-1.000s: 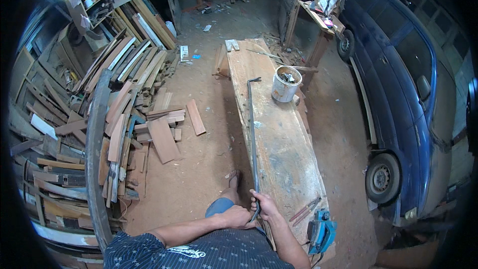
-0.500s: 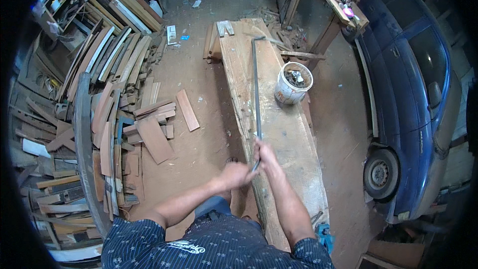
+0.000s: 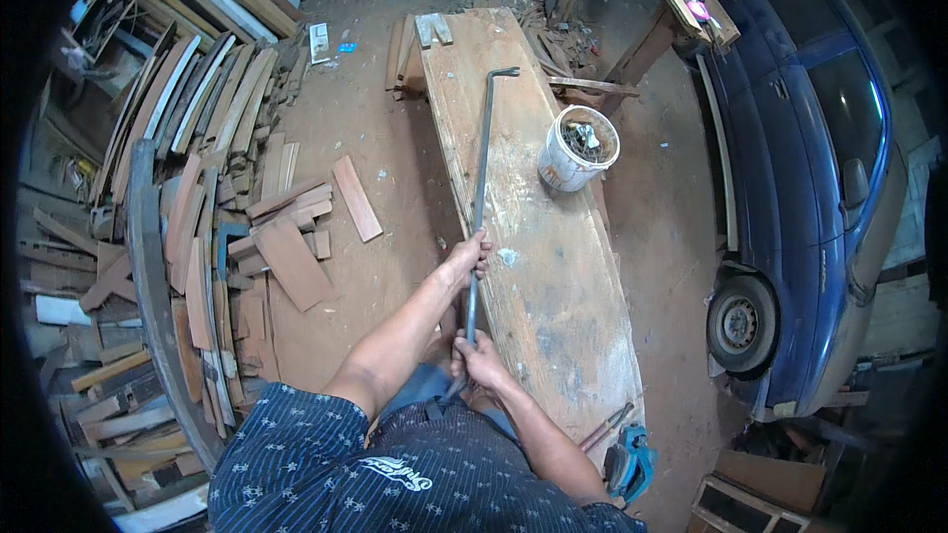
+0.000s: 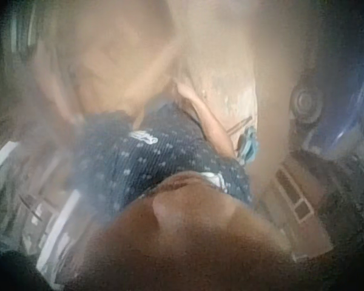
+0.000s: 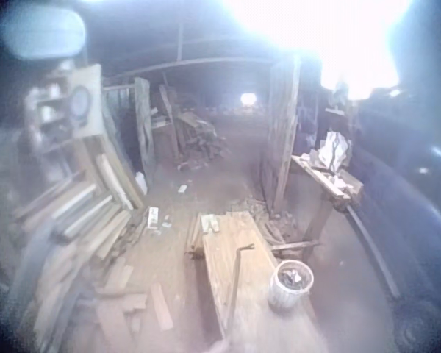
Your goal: The person uses a circular saw to cut a piece of wood on a workbench. They first position the wood and a metal guide, then operate the saw to make a cut along the guide. The person handles the wood and the saw with both hands during the process.
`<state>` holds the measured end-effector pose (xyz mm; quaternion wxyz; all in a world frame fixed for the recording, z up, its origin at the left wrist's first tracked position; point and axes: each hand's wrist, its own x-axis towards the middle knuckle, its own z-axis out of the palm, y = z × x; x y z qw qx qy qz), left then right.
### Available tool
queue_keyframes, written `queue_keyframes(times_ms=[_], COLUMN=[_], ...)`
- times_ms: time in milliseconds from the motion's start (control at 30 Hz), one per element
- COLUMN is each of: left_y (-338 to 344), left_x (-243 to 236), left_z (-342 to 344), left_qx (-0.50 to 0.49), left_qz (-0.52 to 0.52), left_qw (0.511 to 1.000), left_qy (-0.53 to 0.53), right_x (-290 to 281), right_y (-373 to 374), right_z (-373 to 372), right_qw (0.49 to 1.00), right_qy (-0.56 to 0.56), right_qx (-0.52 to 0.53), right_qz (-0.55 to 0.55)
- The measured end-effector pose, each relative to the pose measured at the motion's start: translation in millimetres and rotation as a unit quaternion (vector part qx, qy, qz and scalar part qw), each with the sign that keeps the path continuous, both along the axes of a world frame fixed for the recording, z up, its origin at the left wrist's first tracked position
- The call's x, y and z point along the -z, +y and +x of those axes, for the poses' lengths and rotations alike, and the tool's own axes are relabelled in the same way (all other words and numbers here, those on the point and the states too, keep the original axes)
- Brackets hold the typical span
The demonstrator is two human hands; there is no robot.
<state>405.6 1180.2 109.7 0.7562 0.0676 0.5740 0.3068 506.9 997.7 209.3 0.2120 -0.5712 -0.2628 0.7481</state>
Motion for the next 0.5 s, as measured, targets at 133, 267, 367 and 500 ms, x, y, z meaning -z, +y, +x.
queue_keyframes(times_ms=[133, 267, 367, 500], left_y=[-54.3, -161.0, -269.5, -425.6], left_x=[-66.5, -64.2, -119.3, -125.5], left_z=[-35.3, -132.4, -157.3, -160.5], left_qx=[0.189, 0.218, 0.262, 0.228], left_qz=[0.084, 0.044, 0.056, 0.160], left_qw=[0.937, 0.892, 0.869, 0.835], left_qy=[0.281, 0.394, 0.416, 0.474], right_x=[16.0, 0.1, 14.0, 63.3], right_y=[-26.8, -61.8, -88.9, -101.3], right_z=[7.2, 27.6, 48.5, 38.9], right_qw=[0.993, 0.994, 0.998, 0.984], right_qy=[0.085, 0.070, 0.057, 0.137], right_qx=[-0.084, -0.083, -0.022, 0.003], right_qz=[0.000, 0.021, -0.010, -0.116])
